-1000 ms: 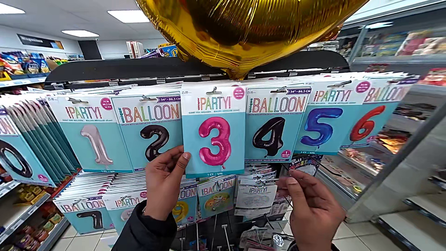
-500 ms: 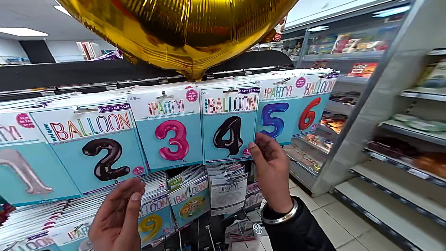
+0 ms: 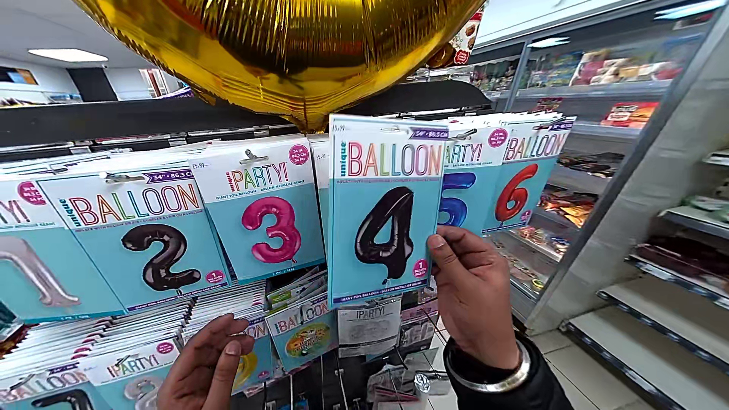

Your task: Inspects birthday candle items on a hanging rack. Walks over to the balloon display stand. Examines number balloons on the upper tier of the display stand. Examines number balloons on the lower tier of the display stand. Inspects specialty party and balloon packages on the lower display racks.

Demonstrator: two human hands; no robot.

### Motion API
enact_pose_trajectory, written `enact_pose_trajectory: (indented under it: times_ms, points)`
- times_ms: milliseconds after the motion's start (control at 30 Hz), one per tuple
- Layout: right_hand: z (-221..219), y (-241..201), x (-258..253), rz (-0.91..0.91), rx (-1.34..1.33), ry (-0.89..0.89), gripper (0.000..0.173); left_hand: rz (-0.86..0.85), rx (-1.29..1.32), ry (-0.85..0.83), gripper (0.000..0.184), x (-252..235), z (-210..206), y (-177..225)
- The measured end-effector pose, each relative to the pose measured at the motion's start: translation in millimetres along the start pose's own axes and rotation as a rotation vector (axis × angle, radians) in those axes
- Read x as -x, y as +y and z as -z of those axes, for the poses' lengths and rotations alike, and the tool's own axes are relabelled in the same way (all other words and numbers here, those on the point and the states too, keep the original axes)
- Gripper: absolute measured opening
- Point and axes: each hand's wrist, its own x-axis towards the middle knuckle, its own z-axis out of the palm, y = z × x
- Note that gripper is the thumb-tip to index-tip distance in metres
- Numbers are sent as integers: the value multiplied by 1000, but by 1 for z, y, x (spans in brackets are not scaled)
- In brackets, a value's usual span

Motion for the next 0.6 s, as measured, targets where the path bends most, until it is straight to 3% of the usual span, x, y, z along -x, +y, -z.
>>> enact_pose_trajectory:
  times_ms: [233,600]
  points:
    - [18,-8,20,5,-42,-120,17,19,-13,20,31,11,-20,-3]
    - [46,-9,48,-29,-38,-135,16,46,27,51,36,34,-51,-18]
